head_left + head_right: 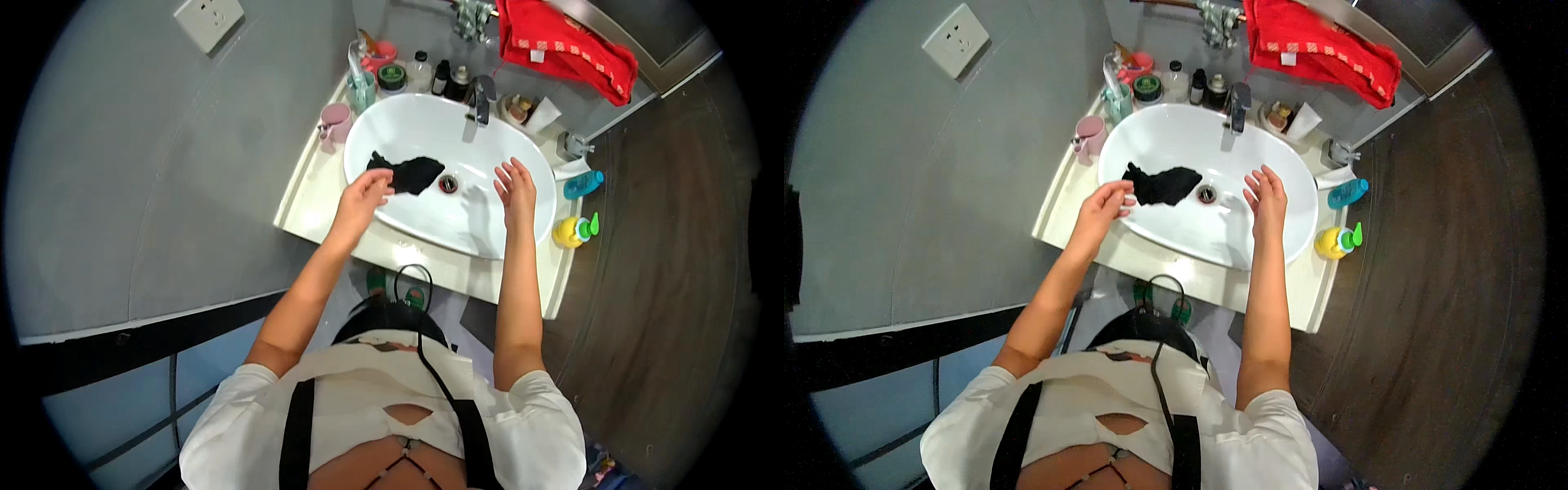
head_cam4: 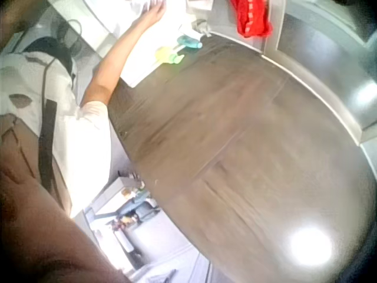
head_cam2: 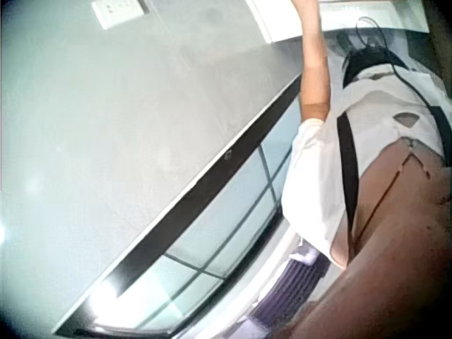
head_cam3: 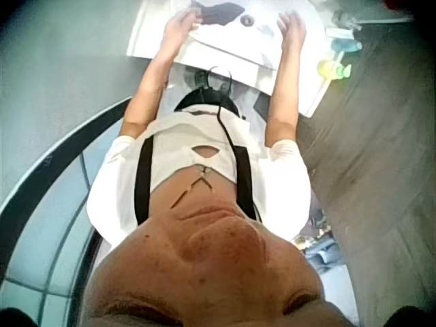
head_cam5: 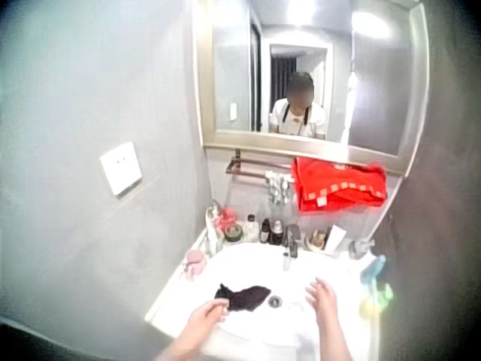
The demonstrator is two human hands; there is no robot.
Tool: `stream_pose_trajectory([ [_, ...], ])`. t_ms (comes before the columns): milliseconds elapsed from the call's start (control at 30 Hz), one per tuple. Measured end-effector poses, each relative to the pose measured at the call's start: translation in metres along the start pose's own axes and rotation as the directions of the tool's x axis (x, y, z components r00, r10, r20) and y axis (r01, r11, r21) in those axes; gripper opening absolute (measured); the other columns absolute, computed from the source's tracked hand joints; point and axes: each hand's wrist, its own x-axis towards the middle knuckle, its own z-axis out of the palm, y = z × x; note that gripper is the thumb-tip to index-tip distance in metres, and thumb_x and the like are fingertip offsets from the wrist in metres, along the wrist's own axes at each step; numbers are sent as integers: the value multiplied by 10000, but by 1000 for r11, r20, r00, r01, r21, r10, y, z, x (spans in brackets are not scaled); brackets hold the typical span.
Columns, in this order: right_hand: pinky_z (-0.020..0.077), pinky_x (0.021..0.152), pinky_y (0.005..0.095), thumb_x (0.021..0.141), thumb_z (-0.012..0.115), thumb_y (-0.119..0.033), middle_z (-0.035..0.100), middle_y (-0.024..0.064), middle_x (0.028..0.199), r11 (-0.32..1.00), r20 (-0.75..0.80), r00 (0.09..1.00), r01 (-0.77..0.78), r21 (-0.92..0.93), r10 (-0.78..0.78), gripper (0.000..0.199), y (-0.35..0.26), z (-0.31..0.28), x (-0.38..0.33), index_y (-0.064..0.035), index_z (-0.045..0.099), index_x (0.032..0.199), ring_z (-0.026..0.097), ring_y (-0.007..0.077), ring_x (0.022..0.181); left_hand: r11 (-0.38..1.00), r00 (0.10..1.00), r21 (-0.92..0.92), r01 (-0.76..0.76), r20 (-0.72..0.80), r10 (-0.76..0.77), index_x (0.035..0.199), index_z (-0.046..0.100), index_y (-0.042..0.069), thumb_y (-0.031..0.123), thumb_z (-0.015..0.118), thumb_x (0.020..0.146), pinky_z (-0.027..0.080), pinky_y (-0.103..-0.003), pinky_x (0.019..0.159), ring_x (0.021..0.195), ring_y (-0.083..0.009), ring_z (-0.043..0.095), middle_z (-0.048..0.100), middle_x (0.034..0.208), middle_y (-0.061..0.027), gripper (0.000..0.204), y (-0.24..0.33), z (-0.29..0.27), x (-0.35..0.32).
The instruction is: The person washes a black article of clothing by hand in a white sink basin, running water over the fabric and scrubbing it periodically.
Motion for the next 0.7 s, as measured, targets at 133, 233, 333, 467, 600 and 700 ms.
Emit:
stream_pose_trajectory([
  [133,499,725,262,871,478,-151,544,80,1050,999,-50,998,-45,9,45,336,8,7,-7,-36,442,1184,562,184,947,999,1000,-34,14,-10,-14,1089,533,26,195,440,896,433,-262,769,892,-136,550,550,1049,-62,273,-3,-13,5],
  [233,501,722,263,867,483,-144,548,82,1044,999,-73,997,-31,30,33,328,5,11,-12,-31,449,1173,564,186,939,999,1000,-43,12,1,-12,1087,536,31,198,442,896,438,-258,757,878,-130,553,558,1038,-58,270,-5,-21,11],
  [333,503,718,260,868,477,-140,549,85,1046,999,-86,996,-19,48,23,317,7,7,-17,-31,455,1166,567,183,932,999,1000,-45,-6,30,7,1085,538,31,200,443,898,441,-253,749,875,-125,556,564,1029,-55,270,-7,-27,17],
  [467,508,702,255,878,453,-130,550,83,1047,999,-148,989,3,51,4,296,7,-2,-24,-37,463,1159,577,175,908,999,997,-41,-23,76,26,1081,541,30,202,443,899,442,-245,745,872,-121,562,569,1021,-54,269,-3,-26,27],
  [600,513,686,253,878,451,-125,556,78,1032,998,-192,981,22,54,-12,283,2,-3,-30,-39,475,1147,586,171,884,998,995,-52,-21,100,26,1077,545,31,204,441,901,443,-226,734,858,-113,562,571,1014,-54,269,-1,-21,44],
  [700,516,674,249,880,448,-126,558,76,1025,994,-186,981,66,83,-50,275,-2,-9,-29,-39,479,1139,586,170,887,996,992,-77,-36,121,46,1076,547,34,205,438,903,444,-214,722,846,-106,557,569,1012,-53,267,2,-10,57],
])
